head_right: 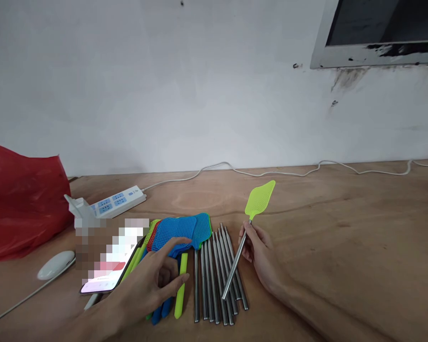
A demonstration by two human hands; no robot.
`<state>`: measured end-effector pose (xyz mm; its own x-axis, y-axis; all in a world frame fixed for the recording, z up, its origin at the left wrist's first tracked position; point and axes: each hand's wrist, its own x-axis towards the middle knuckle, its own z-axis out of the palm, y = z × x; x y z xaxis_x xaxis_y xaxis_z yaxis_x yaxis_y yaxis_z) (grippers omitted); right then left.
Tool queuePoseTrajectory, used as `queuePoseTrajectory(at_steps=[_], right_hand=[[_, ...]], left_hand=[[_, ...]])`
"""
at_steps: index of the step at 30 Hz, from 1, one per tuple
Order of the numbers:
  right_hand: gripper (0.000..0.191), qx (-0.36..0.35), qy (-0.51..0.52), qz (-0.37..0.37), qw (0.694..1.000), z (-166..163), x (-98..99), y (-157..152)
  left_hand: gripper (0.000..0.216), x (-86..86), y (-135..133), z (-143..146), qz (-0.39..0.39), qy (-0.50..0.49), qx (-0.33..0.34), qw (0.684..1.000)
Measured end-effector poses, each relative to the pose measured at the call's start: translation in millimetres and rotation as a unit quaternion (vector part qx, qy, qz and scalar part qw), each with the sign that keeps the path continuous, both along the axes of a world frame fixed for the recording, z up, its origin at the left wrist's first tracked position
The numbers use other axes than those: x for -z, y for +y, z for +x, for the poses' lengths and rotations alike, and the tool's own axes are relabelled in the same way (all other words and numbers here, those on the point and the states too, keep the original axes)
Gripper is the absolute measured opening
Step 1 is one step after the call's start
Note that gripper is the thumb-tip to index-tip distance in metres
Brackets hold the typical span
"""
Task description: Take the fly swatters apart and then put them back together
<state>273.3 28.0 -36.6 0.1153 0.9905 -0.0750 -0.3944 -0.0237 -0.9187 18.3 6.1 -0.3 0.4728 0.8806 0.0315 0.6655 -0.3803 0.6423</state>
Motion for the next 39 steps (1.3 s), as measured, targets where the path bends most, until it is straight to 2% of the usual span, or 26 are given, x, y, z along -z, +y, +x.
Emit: queuePoseTrajectory(at_steps=[2,3,6,7,9,16,22,24,27,31,35,39], right_hand=[[0.046,-0.007,-0.016,-0.002,1.0,0.1,1.2,-0.7],[0.046,-0.01,-0.025,-0.005,1.0,0.1,1.4,-1.0],[0.046,-0.024,-0.048,-0.017,0.998,-0.2,0.0,-1.5],[0.046,-0.031,-0.053,-0.019,0.998,-0.3,-1.0,-1.5],[0.046,-0.041,-0.058,-0.013,0.997,-0.2,-2.9,-1.4],[0.038,-0.111,-0.029,0.017,0.993,6.5,1.9,-0.1],[0.045,-0.191,0.011,0.022,0.981,8.9,3.3,0.8],[0.046,-0.223,0.001,0.023,0.975,9.3,0.7,-0.8],[0.047,-0.299,-0.016,0.025,0.954,10.6,-4.7,-5.9],[0.049,-0.388,-0.029,-0.005,0.921,12.2,-12.4,-15.1],[0.05,-0.432,-0.054,-0.022,0.9,12.7,-17.2,-22.8],[0.052,-0.45,-0.084,-0.036,0.888,13.1,-15.3,-27.0]], left_hand=[[0.053,0.6,-0.4,-2.1,0.049,0.042,0.021,0.998],[0.048,-0.6,-0.5,-2.7,0.076,0.074,0.049,0.993],[0.015,-6.4,0.4,-4.0,0.139,0.165,0.171,0.961],[0.01,-7.6,1.0,-4.5,0.159,0.182,0.202,0.949],[0.014,-7.1,2.3,-6.2,0.2,0.194,0.227,0.933],[0.025,7.3,4.9,-12.0,0.274,0.155,0.205,0.927],[0.018,0.4,3.6,-11.8,0.308,0.042,0.193,0.931],[0.014,-4.0,3.4,-13.9,0.323,-0.027,0.157,0.933],[0.011,-9.0,3.2,-18.7,0.339,-0.117,0.07,0.931],[0.029,-10.9,4.2,-21.5,0.34,-0.132,-0.012,0.931],[0.046,-7.2,7.7,-21.3,0.354,-0.091,0.014,0.931],[0.05,-3.6,11.6,-24.1,0.376,-0.047,0.065,0.923]])
